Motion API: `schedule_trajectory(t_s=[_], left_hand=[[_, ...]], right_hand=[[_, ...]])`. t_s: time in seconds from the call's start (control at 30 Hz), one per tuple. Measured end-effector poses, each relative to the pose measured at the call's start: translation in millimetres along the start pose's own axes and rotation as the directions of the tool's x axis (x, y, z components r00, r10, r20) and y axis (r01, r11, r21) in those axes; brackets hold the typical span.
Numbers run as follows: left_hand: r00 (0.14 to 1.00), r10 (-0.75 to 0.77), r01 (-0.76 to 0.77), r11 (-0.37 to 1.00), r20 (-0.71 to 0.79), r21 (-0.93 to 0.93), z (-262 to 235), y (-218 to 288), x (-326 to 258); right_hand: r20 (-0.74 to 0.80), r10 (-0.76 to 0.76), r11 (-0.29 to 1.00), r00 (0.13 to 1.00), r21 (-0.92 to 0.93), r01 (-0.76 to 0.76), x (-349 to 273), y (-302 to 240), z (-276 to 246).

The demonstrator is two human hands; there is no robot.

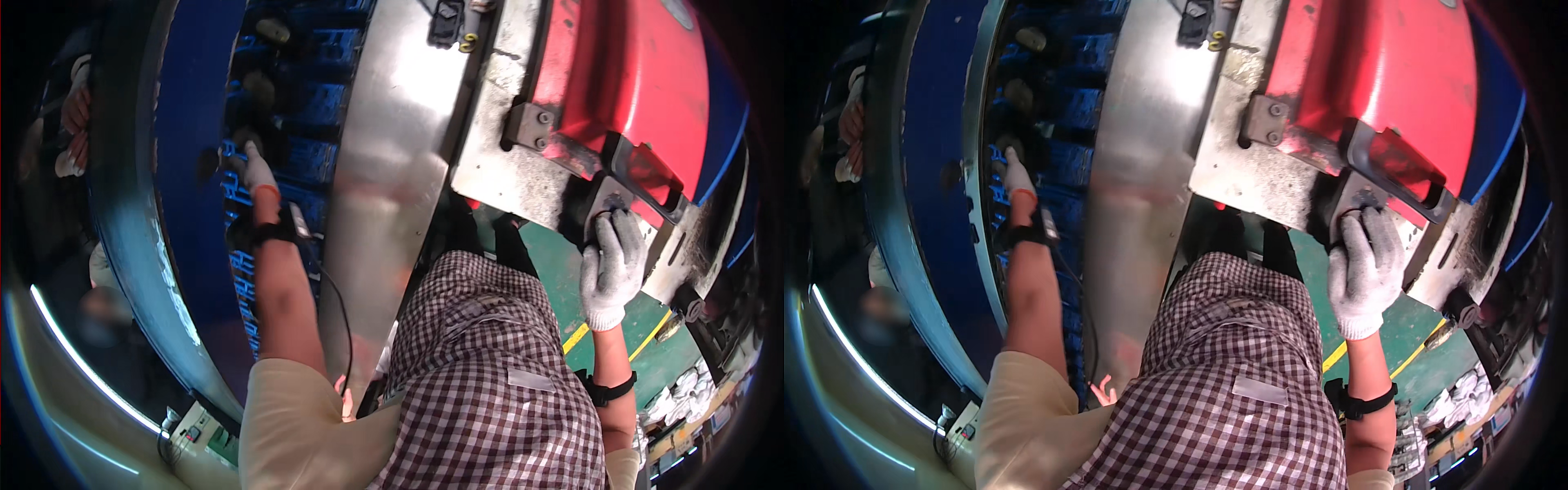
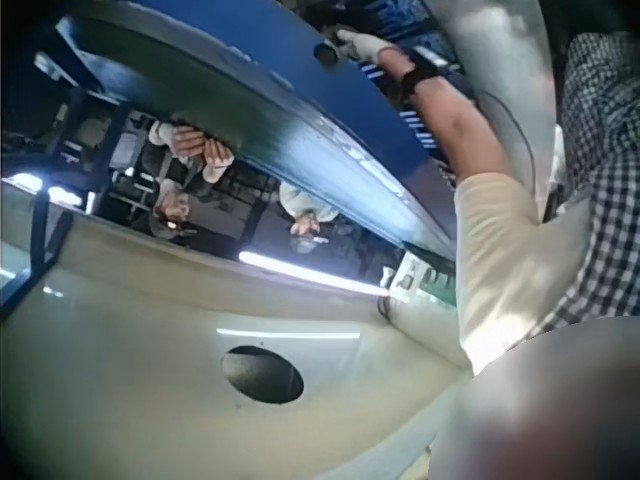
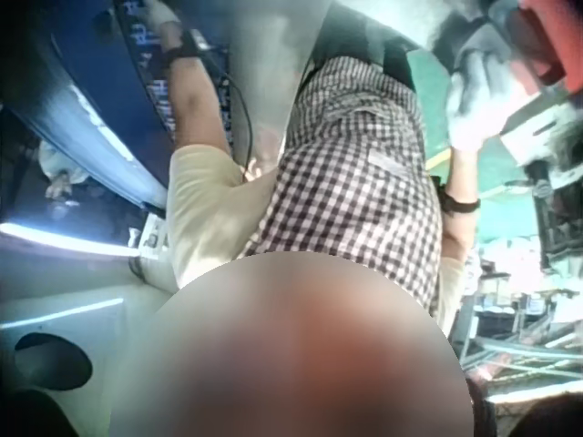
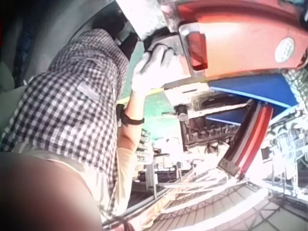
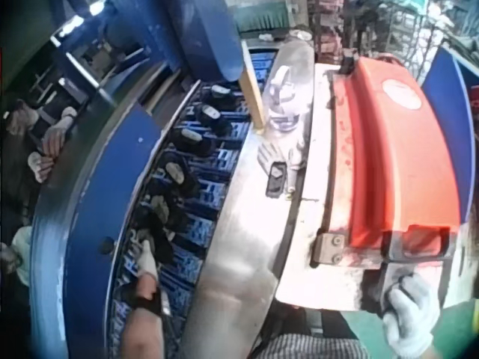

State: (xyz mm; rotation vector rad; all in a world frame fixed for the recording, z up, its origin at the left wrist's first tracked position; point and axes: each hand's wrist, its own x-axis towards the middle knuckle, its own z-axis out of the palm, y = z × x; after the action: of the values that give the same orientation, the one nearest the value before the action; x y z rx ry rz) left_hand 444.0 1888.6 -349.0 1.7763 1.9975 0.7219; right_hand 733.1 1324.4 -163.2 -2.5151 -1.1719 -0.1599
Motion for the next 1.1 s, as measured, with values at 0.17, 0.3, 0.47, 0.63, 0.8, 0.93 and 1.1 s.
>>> schedule_trajectory(t_s=[0.17, 0.3, 0.47, 0.63, 0.8, 0.93, 1.1], left_hand=[[0.698, -0.632, 0.566, 0.775, -0.337, -0.281, -76.4, -43.6, -64.2], [0.545, -0.818, 0.799, 0.439, 0.186, -0.411, -91.8, -118.7, -15.8], [0.520, -0.554, 0.851, 0.406, 0.650, -0.334, -89.3, -189.0, 17.5], [0.654, -0.383, 0.733, 0.106, 0.653, -0.672, -143.3, -170.9, -100.9], [0.521, 0.021, 0.849, -0.116, 0.853, -0.516, -164.5, -52.7, -224.7], [0.326, 0.321, 0.901, 0.178, 0.889, -0.395, -168.3, 57.2, -285.7], [0.103, 0.593, 0.801, 0.426, 0.798, -0.420, -158.8, 199.2, -363.8]], right_hand=[[-0.007, -0.033, 0.998, 0.999, -0.057, 0.032, -1.9, -0.2, 3.1], [0.016, -0.023, 0.997, 1.000, -0.071, 0.024, -6.5, 1.8, 4.2], [0.034, -0.046, 0.997, 0.998, -0.053, 0.048, -8.9, 5.3, 4.5], [0.007, -0.061, 0.995, 0.998, -0.082, 0.061, -2.8, -0.4, 3.2], [0.013, -0.048, 0.997, 0.999, 0.055, 0.047, 2.5, -2.9, -5.7], [0.058, -0.165, 0.953, 0.985, 0.268, 0.144, 13.9, -5.9, -30.0], [0.409, -0.266, 0.613, 0.873, 0.771, -0.174, 15.0, -16.9, -83.9]])
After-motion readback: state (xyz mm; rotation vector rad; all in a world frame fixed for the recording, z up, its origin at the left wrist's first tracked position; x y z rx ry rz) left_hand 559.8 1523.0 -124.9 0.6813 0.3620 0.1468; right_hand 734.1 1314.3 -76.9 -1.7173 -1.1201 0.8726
